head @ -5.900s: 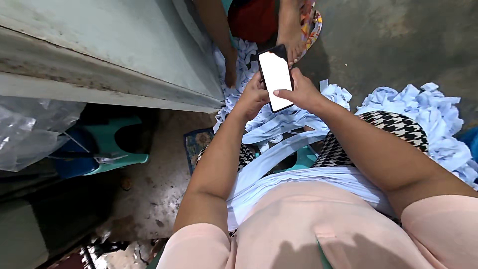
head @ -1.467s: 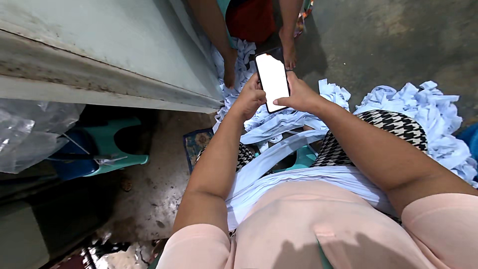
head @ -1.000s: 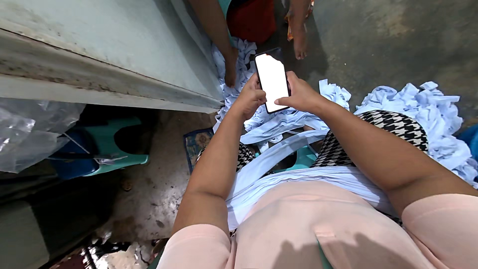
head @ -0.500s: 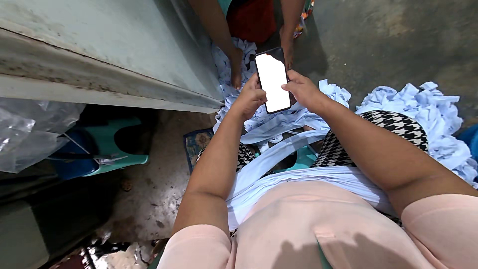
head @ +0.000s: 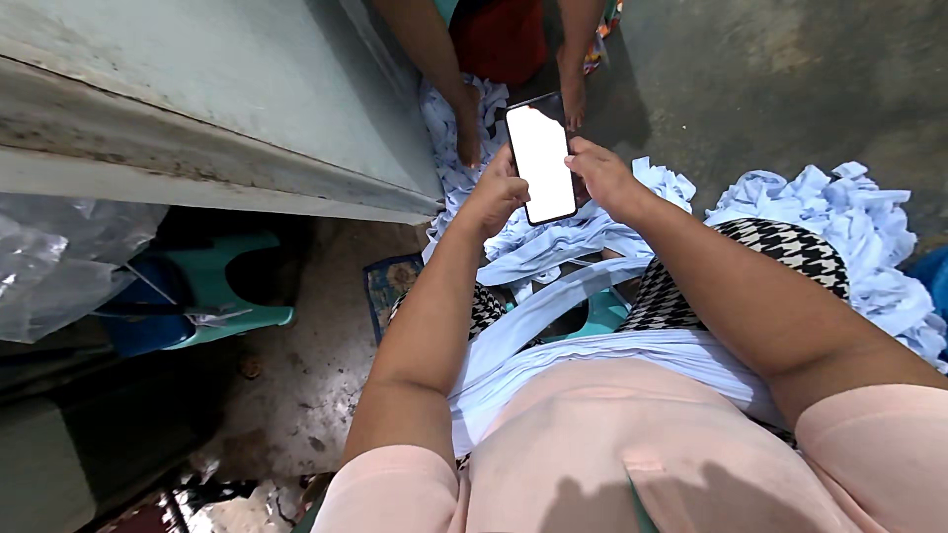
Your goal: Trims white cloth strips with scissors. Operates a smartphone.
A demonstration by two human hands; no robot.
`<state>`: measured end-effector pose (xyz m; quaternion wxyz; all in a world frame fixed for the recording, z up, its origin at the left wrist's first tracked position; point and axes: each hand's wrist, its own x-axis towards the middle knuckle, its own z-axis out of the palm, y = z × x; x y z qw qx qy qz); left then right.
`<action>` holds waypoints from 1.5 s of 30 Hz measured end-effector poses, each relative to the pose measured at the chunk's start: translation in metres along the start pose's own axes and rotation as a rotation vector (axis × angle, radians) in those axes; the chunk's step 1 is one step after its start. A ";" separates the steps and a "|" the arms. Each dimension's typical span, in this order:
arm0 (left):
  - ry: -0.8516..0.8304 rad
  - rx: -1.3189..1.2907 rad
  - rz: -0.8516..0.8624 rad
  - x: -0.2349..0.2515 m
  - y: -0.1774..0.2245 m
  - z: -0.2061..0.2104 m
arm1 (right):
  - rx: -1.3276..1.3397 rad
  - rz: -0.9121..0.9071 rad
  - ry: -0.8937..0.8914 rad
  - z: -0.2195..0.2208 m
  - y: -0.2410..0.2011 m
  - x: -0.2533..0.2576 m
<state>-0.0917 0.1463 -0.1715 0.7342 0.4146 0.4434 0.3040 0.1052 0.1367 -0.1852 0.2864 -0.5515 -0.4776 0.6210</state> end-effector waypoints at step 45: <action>0.008 -0.002 -0.021 0.002 -0.005 -0.001 | -0.047 0.068 -0.022 0.001 0.000 0.001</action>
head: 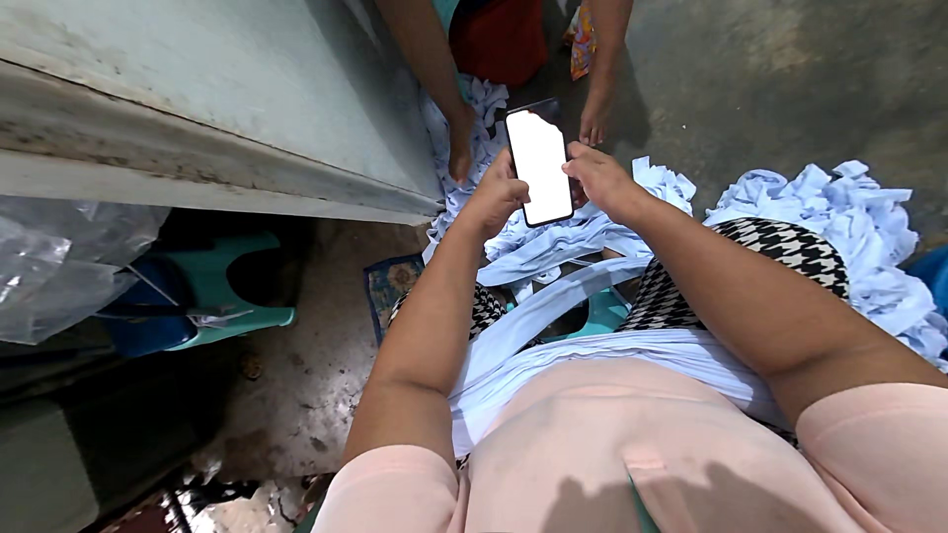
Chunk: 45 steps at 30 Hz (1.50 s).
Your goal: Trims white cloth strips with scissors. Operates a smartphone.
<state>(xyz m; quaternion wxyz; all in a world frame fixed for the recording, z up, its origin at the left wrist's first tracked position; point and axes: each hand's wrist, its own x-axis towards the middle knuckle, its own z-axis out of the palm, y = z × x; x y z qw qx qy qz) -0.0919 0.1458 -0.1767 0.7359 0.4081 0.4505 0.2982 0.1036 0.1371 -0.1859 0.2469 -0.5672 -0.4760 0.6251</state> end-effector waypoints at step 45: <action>-0.027 0.013 0.009 0.000 0.000 0.001 | -0.021 0.026 -0.015 0.003 -0.001 0.000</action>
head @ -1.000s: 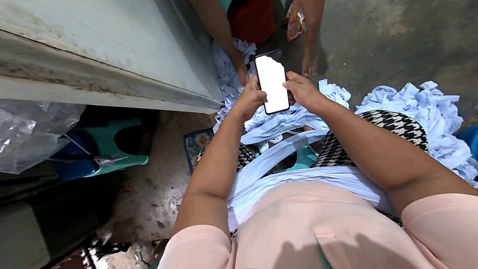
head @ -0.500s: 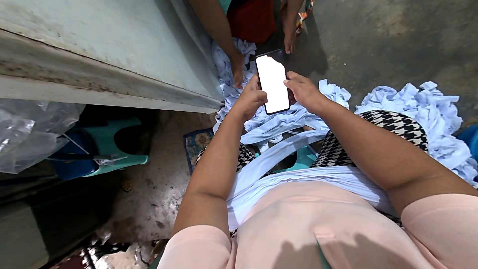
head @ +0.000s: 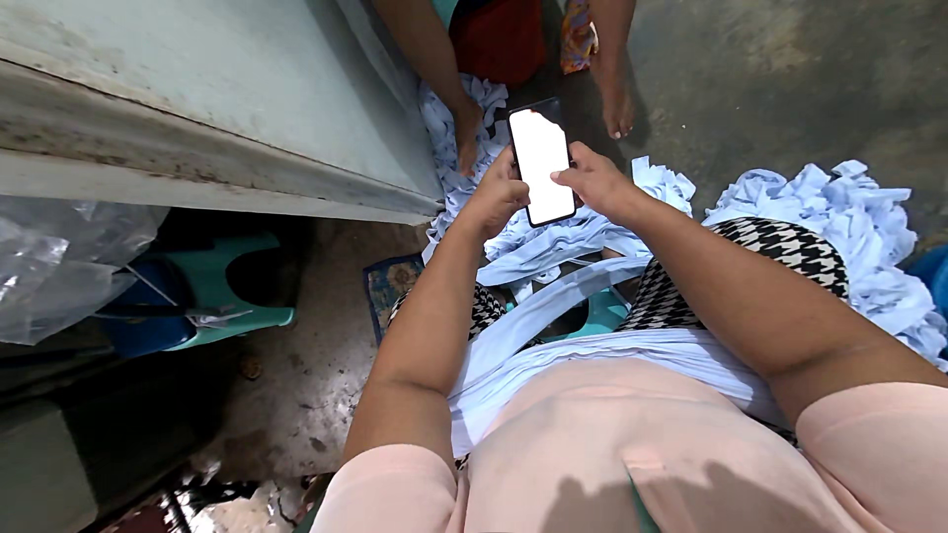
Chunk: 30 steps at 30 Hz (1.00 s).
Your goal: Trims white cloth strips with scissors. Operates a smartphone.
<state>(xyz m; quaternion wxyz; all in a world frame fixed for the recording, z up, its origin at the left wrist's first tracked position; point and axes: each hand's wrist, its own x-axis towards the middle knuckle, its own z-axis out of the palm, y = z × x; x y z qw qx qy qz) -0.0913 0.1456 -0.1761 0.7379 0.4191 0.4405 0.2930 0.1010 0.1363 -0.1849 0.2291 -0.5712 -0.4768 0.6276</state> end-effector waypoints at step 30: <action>-0.029 0.005 0.015 -0.002 0.001 0.001 | 0.040 -0.020 0.037 0.001 0.004 0.001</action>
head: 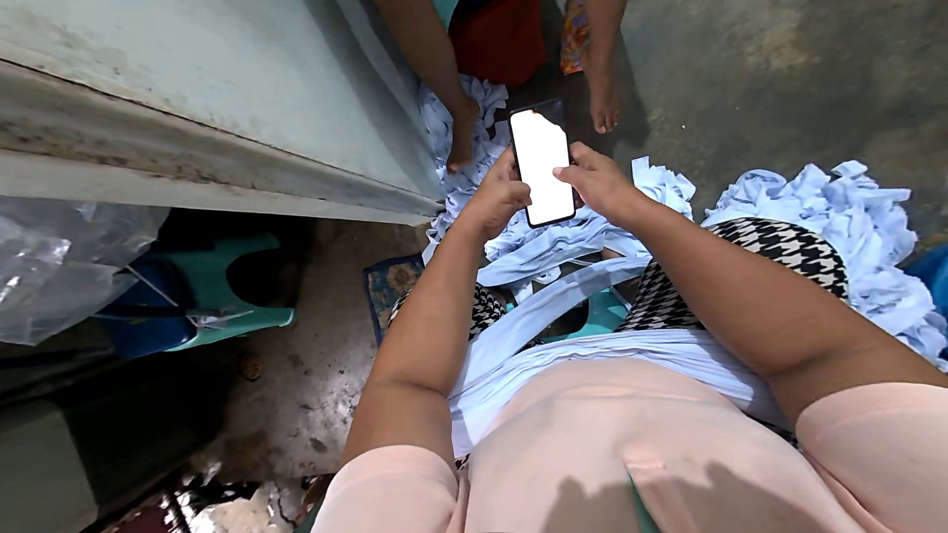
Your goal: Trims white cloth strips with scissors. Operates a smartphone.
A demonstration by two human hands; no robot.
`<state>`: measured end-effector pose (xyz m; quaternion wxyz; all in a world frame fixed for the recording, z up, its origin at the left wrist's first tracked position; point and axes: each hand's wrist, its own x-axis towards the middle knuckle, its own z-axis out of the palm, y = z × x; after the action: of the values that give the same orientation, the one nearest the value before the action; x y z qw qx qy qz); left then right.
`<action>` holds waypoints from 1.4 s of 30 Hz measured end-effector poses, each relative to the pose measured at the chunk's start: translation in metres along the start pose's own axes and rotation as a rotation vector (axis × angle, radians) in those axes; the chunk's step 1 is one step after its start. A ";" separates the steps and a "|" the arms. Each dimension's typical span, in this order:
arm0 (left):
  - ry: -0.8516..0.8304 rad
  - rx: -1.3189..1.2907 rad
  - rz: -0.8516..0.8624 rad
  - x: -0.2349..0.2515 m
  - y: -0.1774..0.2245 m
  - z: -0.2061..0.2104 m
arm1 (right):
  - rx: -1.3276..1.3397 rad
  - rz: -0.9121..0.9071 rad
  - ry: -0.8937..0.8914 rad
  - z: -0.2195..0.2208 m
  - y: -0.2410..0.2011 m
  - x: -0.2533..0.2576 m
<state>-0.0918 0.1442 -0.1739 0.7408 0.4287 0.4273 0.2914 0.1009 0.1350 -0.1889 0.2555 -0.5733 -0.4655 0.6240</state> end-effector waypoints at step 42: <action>0.021 0.023 -0.008 -0.001 0.003 0.003 | -0.028 -0.005 0.004 -0.003 0.003 0.003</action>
<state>-0.0896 0.1437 -0.1702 0.7324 0.4322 0.4401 0.2882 0.1036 0.1370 -0.1922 0.2498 -0.5768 -0.4753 0.6157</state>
